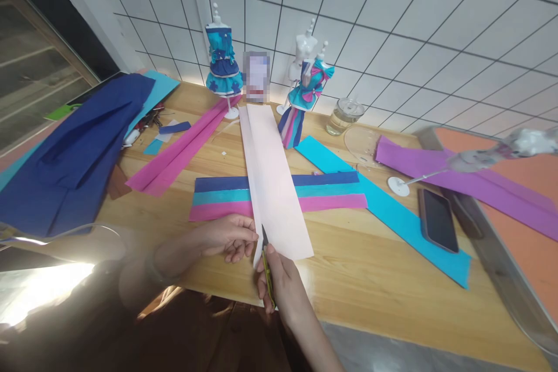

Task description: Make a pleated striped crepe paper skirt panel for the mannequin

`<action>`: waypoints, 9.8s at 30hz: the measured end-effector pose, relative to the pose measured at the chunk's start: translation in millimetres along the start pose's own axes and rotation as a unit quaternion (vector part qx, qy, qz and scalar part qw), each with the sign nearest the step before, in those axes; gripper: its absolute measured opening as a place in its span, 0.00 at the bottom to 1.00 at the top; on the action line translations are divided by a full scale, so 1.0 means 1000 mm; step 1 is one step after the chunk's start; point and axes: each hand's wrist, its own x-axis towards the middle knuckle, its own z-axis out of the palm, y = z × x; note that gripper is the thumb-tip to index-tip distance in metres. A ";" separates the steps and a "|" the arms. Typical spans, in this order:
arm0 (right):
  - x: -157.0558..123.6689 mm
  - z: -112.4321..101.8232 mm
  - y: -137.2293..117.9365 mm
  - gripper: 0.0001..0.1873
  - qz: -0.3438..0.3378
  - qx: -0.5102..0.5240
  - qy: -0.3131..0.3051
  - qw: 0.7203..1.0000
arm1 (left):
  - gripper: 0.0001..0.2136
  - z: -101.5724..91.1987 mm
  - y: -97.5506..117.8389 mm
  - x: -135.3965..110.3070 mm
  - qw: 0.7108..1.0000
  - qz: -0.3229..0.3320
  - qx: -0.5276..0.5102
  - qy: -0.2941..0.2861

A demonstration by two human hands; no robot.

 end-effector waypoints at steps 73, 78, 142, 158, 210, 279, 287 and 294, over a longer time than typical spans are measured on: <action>0.024 0.003 0.000 0.25 -0.030 -0.018 0.015 0.999 | 0.06 0.001 0.003 -0.001 1.000 0.009 -0.004 -0.025; 0.025 0.003 0.000 0.25 -0.025 -0.023 0.019 0.999 | 0.08 -0.001 0.007 -0.003 0.999 -0.003 0.004 -0.034; 0.033 0.003 -0.027 0.22 -0.029 -0.108 0.027 0.993 | 0.07 -0.018 0.032 0.011 0.992 0.036 -0.024 0.117; 0.044 0.006 -0.046 0.24 -0.001 -0.115 0.012 0.993 | 0.07 -0.017 0.029 0.009 0.992 0.062 -0.035 0.105; 0.047 0.010 -0.038 0.24 0.008 -0.108 0.052 0.993 | 0.07 -0.023 0.023 0.012 0.991 0.080 -0.051 0.089; 0.062 0.016 -0.050 0.24 -0.047 -0.163 0.078 0.982 | 0.11 -0.028 0.028 0.007 0.996 0.073 -0.017 0.042; 0.059 0.018 -0.056 0.23 -0.028 -0.196 0.106 0.974 | 0.08 -0.028 0.042 0.007 0.983 0.062 0.005 0.175; 0.057 0.019 -0.057 0.23 -0.026 -0.177 0.106 0.978 | 0.07 -0.025 0.041 0.014 0.977 0.077 -0.010 0.198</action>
